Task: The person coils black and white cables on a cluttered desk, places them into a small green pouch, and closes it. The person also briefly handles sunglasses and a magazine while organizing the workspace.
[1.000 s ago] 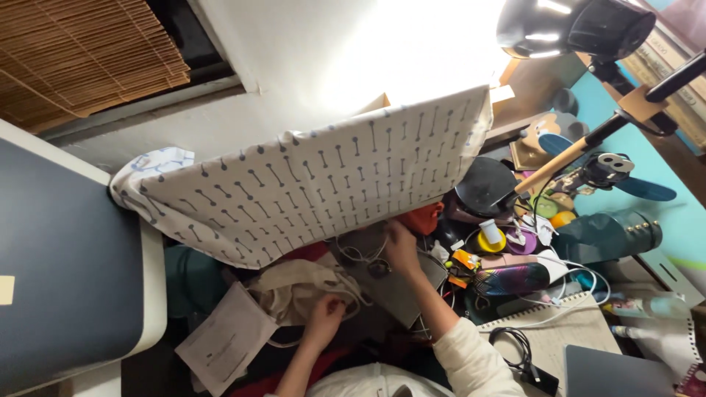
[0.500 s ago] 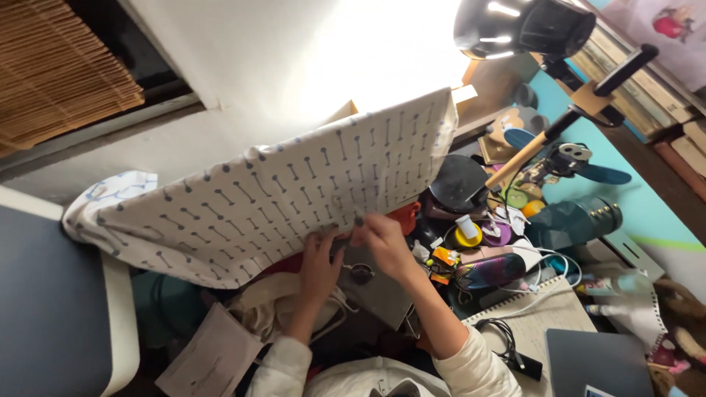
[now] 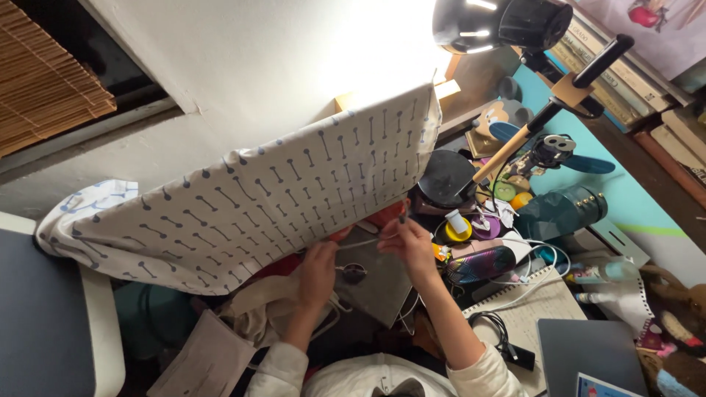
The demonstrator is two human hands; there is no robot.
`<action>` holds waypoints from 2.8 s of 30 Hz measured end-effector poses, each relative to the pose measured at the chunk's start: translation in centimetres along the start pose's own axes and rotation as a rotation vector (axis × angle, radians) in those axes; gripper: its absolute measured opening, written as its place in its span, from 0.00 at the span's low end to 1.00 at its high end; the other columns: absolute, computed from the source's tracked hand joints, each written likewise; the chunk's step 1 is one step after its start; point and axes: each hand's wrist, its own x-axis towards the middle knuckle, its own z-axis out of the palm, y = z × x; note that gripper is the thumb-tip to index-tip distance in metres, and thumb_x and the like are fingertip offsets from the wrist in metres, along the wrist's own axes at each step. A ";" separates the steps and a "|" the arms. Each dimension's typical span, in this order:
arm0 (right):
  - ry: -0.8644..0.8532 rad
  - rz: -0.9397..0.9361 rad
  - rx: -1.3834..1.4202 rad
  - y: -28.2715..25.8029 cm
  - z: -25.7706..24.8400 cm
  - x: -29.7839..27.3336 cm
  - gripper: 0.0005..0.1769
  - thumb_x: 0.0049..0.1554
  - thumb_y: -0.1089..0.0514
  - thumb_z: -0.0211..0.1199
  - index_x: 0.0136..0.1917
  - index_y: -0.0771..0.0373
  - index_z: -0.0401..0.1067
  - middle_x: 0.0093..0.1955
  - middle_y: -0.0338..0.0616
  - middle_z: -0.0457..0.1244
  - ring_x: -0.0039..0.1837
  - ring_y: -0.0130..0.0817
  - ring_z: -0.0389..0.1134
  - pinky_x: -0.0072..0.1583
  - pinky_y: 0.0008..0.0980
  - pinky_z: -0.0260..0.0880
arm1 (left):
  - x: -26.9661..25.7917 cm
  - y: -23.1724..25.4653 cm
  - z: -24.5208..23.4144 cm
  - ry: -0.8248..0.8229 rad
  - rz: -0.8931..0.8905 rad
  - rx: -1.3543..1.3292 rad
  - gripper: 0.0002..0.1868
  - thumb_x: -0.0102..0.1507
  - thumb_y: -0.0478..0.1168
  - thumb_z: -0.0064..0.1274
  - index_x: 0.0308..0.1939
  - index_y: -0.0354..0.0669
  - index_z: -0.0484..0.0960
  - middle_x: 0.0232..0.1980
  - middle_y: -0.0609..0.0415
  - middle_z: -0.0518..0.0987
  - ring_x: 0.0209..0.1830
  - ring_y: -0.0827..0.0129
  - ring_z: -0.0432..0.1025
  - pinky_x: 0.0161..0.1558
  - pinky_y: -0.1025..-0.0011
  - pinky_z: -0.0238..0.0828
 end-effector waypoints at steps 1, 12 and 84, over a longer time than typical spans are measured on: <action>0.002 -0.001 0.000 -1.2 -0.1 -0.8 0.18 0.65 0.52 0.58 0.48 0.71 0.75 0.40 0.65 0.69 0.38 0.52 0.75 0.43 0.46 0.80 | 1.3 2.4 -1.1 -0.001 0.001 -0.001 0.11 0.72 0.33 0.44 0.54 0.36 0.81 0.50 0.42 0.80 0.51 0.51 0.75 0.51 0.58 0.75; -0.118 -0.559 -0.642 -13.5 -3.8 -7.9 0.38 0.48 0.76 0.60 0.71 0.61 0.67 0.72 0.51 0.56 0.75 0.45 0.58 0.70 0.42 0.64 | 6.5 15.0 -2.0 -0.634 -0.485 -1.459 0.16 0.66 0.36 0.51 0.25 0.31 0.71 0.13 0.51 0.56 0.07 0.63 0.60 0.11 0.74 0.54; -0.124 0.255 -1.083 -14.8 -6.4 -24.5 0.11 0.54 0.54 0.60 0.36 0.42 0.81 0.31 0.23 0.72 0.36 0.18 0.71 0.41 0.24 0.67 | -0.8 26.4 0.7 -1.408 -0.768 -1.768 0.41 0.72 0.56 0.38 0.86 0.76 0.37 0.48 0.40 0.78 0.23 0.57 0.77 0.35 0.54 0.81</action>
